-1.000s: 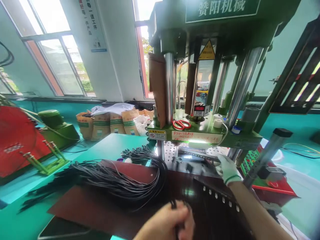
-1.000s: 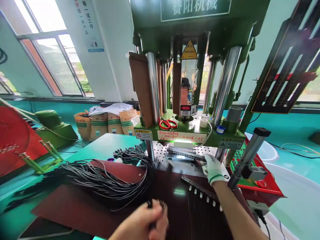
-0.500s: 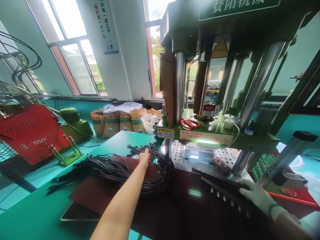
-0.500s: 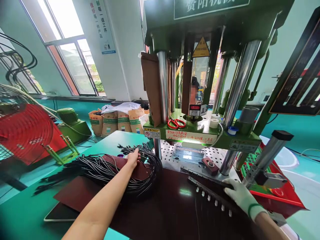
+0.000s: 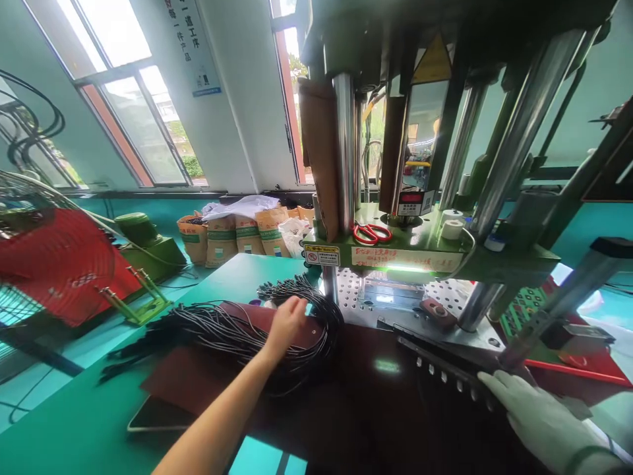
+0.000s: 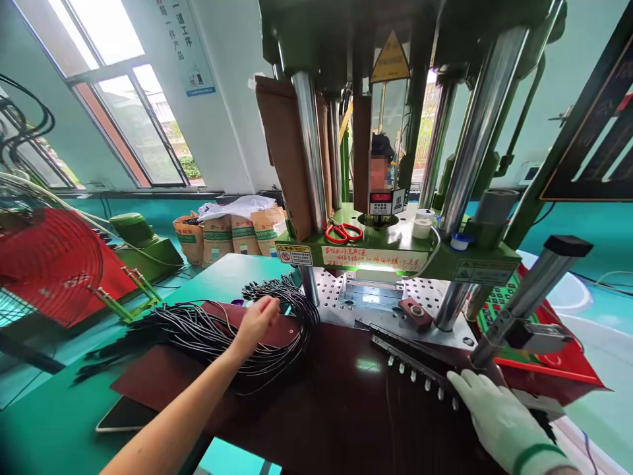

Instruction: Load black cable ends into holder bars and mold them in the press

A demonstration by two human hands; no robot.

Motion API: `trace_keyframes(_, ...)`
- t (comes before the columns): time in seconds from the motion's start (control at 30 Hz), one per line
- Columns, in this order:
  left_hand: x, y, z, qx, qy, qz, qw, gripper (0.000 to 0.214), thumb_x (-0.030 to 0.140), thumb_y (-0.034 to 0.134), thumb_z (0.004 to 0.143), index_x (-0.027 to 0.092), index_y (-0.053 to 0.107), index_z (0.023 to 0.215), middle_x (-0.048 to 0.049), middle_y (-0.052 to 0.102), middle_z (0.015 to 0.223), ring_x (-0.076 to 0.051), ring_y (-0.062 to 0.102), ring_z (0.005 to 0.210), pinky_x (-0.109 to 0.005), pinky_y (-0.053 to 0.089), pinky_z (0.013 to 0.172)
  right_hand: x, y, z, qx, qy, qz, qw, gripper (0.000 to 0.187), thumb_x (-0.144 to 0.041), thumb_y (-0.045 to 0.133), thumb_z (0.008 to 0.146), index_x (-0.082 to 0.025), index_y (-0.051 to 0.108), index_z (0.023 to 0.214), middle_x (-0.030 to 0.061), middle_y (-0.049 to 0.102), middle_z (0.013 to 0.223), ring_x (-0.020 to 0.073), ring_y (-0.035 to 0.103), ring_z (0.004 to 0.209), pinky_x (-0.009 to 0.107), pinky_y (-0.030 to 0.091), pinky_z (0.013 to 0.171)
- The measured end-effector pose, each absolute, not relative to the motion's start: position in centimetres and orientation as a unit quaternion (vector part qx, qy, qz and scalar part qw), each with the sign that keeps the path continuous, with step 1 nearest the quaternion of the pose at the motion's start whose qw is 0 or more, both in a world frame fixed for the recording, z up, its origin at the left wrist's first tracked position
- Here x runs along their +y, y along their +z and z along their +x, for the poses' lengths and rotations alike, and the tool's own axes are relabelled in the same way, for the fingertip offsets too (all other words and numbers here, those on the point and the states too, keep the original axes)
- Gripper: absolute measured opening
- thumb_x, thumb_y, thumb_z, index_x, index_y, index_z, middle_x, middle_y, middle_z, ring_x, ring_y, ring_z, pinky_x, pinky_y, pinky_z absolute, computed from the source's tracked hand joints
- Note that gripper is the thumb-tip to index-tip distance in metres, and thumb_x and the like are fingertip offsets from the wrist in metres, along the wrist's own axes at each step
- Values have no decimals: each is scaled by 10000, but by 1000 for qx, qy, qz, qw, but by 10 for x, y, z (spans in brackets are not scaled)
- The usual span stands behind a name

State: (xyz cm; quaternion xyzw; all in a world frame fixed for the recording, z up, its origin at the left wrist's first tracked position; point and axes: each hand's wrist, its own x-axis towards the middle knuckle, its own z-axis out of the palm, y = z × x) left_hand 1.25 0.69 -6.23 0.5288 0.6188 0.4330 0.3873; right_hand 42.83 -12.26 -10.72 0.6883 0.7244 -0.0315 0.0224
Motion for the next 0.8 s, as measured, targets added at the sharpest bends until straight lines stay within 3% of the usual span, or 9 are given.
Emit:
trace_keyframes(0.07, -34, -66, 43, 517, 370, 634, 441, 227, 323, 489, 795, 160, 506, 638, 36, 468, 512, -89, 417, 501, -199, 311, 500, -119, -104, 423, 715, -31, 697, 40, 561, -33, 458, 583, -199, 617, 1095, 114, 600, 1101, 287, 556, 1014, 398, 456, 866)
trace_keyframes(0.17, -85, -81, 86, 375, 224, 758, 485, 227, 372, 555, 750, 180, 612, 859, -18, 604, 744, -132, 505, 655, -225, 355, 590, -105, -88, 415, 713, -59, 697, 47, 460, -57, 465, 597, -188, 635, 1004, 107, 616, 1050, 275, 560, 994, 374, 432, 847)
trace_keyframes(0.23, -102, -95, 109, 355, 188, 761, 509, 369, 391, 599, 710, 199, 582, 1025, -53, 606, 934, -164, 521, 775, -249, 375, 655, -93, -71, 410, 702, -69, 706, 61, 336, -77, 466, 614, -165, 648, 882, 117, 635, 950, 276, 588, 898, 355, 432, 752)
trace_keyframes(0.33, -104, -111, 139, 366, 198, 657, 628, 556, 365, 653, 659, 164, 477, 1147, -100, 578, 1027, -183, 536, 832, -286, 399, 706, -76, -45, 404, 673, -57, 735, 57, 269, -74, 449, 635, -146, 635, 815, 122, 640, 818, 259, 599, 761, 311, 381, 620)
trace_keyframes(0.5, -91, -106, 180, 308, 216, 322, 869, 537, 274, 759, 532, 133, 464, 958, -92, 607, 852, -167, 597, 744, -298, 401, 729, -46, -26, 396, 669, -43, 742, -4, 227, -83, 473, 628, -171, 636, 759, 81, 638, 782, 227, 580, 742, 273, 328, 593)
trace_keyframes(0.67, -76, -97, 207, 249, 200, 293, 901, 273, 184, 705, 569, 96, 564, 787, -81, 609, 710, -171, 604, 659, -293, 399, 652, -1, -32, 390, 681, -64, 725, -75, 211, -98, 535, 663, -173, 663, 812, 41, 648, 793, 177, 568, 780, 236, 369, 640)
trace_keyframes(0.8, -43, -99, 221, 273, 209, 293, 892, 168, 160, 638, 616, 108, 576, 763, -55, 601, 632, -179, 599, 561, -326, 416, 613, 34, -36, 383, 664, -77, 735, -117, 146, -256, 570, 791, -145, 627, 865, 38, 628, 838, 146, 571, 759, 275, 441, 686)
